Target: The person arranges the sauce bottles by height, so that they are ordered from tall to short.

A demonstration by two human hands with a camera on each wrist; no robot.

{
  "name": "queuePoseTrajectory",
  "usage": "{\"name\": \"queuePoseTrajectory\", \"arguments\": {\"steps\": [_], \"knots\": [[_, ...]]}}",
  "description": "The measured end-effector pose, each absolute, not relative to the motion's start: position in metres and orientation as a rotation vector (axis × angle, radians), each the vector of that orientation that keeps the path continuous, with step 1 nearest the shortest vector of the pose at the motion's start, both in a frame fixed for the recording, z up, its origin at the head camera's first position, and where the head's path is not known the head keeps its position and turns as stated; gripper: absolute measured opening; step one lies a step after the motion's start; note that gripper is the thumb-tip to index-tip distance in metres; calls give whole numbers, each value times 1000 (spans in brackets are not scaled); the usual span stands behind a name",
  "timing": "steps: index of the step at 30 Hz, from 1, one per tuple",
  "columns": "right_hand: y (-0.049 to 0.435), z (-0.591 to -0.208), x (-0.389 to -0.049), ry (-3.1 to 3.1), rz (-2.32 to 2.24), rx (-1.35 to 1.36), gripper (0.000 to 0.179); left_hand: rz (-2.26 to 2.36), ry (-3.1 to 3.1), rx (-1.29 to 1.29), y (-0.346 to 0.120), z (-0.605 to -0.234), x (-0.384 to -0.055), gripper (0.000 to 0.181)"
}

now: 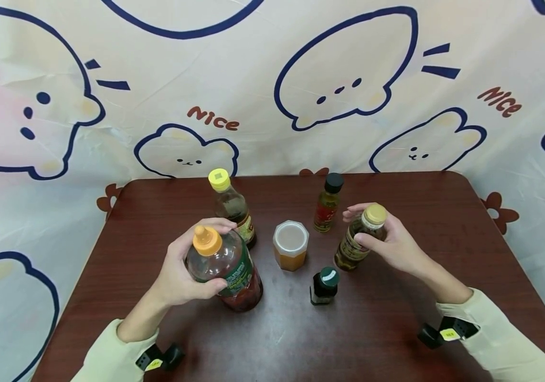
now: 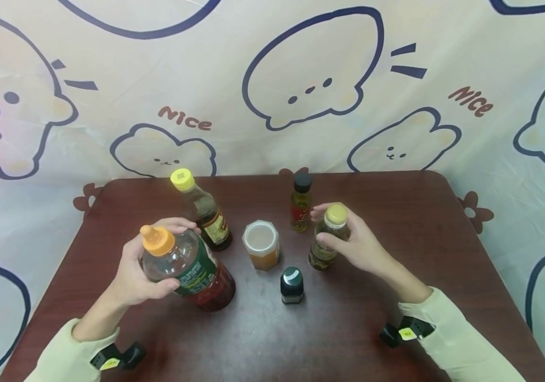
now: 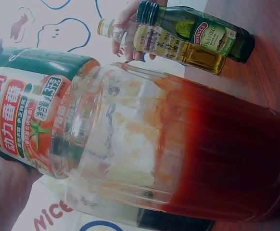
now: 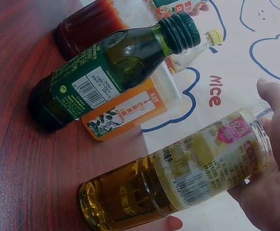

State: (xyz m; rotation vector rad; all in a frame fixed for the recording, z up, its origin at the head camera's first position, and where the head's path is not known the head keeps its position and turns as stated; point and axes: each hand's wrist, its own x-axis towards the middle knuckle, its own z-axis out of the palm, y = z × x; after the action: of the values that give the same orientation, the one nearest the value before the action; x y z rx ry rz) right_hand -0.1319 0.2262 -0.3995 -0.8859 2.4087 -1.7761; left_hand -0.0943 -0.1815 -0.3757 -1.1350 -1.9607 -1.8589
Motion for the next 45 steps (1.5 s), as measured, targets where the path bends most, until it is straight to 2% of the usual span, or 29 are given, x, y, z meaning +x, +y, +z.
{"name": "queuePoseTrajectory", "arguments": {"steps": [11, 24, 36, 45], "knots": [[225, -400, -132, 2399, -1779, -876, 47, -1801, -1909, -1087, -181, -374, -94, 67], [224, -399, -133, 2398, -1778, -863, 46, -1790, -1871, -1048, -200, -355, -99, 68], [225, -398, -134, 2436, -1746, -825, 43, -1759, -1866, -864, -230, -331, -108, 65], [226, -399, -133, 2450, -1735, -821, 39, -1690, -1858, -722, -250, -319, -130, 61]]}}
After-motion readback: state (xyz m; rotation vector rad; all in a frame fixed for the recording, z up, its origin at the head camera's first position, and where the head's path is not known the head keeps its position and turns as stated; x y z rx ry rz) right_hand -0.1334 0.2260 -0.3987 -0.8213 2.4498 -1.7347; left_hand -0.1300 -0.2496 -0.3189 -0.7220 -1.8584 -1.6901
